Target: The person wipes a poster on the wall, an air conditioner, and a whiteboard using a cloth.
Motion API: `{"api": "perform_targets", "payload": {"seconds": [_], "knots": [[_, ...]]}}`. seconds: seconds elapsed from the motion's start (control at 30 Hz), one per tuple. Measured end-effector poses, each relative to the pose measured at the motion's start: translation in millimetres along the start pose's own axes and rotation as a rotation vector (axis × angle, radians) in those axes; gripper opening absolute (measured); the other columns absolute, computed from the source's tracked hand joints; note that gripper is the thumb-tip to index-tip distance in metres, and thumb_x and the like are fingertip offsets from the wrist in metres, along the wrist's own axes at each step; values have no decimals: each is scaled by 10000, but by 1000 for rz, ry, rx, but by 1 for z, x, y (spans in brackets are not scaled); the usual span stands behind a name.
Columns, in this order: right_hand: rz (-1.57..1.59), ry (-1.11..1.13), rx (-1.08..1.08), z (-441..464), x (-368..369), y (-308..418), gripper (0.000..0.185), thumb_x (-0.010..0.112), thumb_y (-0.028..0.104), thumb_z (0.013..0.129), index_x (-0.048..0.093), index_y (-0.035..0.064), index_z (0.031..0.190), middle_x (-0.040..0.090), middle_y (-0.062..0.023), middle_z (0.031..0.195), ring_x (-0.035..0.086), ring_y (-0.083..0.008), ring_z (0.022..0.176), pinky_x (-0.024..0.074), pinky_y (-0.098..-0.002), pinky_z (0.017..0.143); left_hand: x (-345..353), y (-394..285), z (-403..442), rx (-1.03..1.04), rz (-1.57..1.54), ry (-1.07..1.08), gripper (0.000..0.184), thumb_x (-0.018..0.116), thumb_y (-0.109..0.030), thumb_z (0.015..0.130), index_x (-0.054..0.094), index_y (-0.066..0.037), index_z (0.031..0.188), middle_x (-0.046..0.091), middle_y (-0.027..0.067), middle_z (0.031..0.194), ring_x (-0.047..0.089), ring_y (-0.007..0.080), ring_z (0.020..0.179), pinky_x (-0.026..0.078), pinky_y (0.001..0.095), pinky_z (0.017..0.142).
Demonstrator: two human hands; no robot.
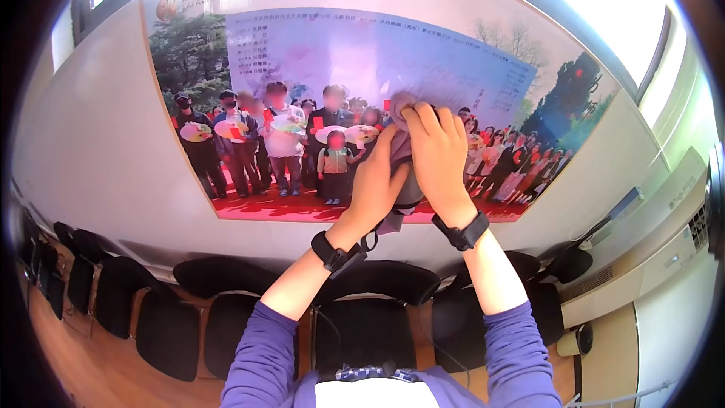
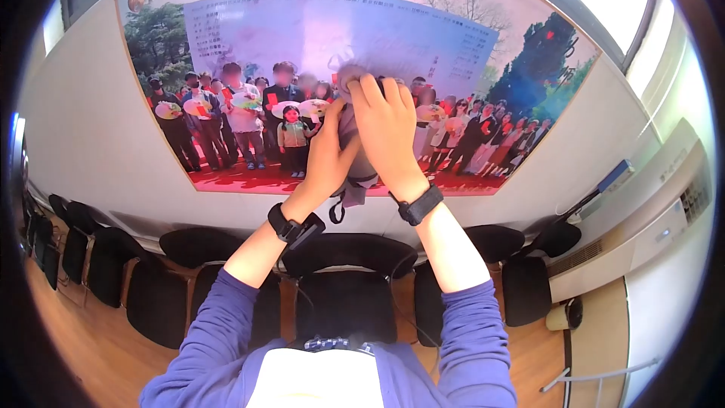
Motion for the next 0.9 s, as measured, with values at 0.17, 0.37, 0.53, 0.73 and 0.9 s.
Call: {"api": "perform_targets", "payload": {"seconds": [0.17,0.37,0.53,0.73,0.9], "knots": [[38,-4,-24,30,-5,0,266,579,95,695,629,62,955,561,-32,913,527,-221,800,428,-331,721,-14,-11,18,113,4,-140,599,626,-21,804,350,-27,1336,556,277,1147,568,446,1015,473,454,811],[-1,27,-8,26,-2,3,255,574,81,693,617,51,943,547,-46,889,526,-226,781,434,-333,704,-15,-14,15,63,37,-125,602,634,-12,794,373,-23,1337,579,265,1130,580,432,1014,478,434,829],[-10,-30,-50,7,4,0,239,581,99,675,616,60,908,525,-31,866,513,-198,755,437,-312,691,-14,-12,5,112,28,-62,541,605,47,775,442,8,1290,562,258,1195,569,417,1071,471,408,876],[14,-31,-130,42,-4,3,183,580,89,678,595,57,857,497,-41,825,502,-203,741,432,-314,675,-39,-29,31,237,96,-207,415,561,88,749,543,14,1157,603,211,1060,585,384,988,457,406,870],[40,-8,-57,25,0,2,183,578,80,683,595,59,863,492,-45,822,502,-206,736,432,-317,677,-31,-18,22,216,64,-148,412,578,112,695,550,11,1093,600,192,1027,591,385,936,468,387,820]]}}
Point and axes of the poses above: each hand's wrist, its own z-axis towards the middle knuckle, its own x-axis out of the palm, y = z × x, the point moved 7 cm from there along z, towards the middle knuckle
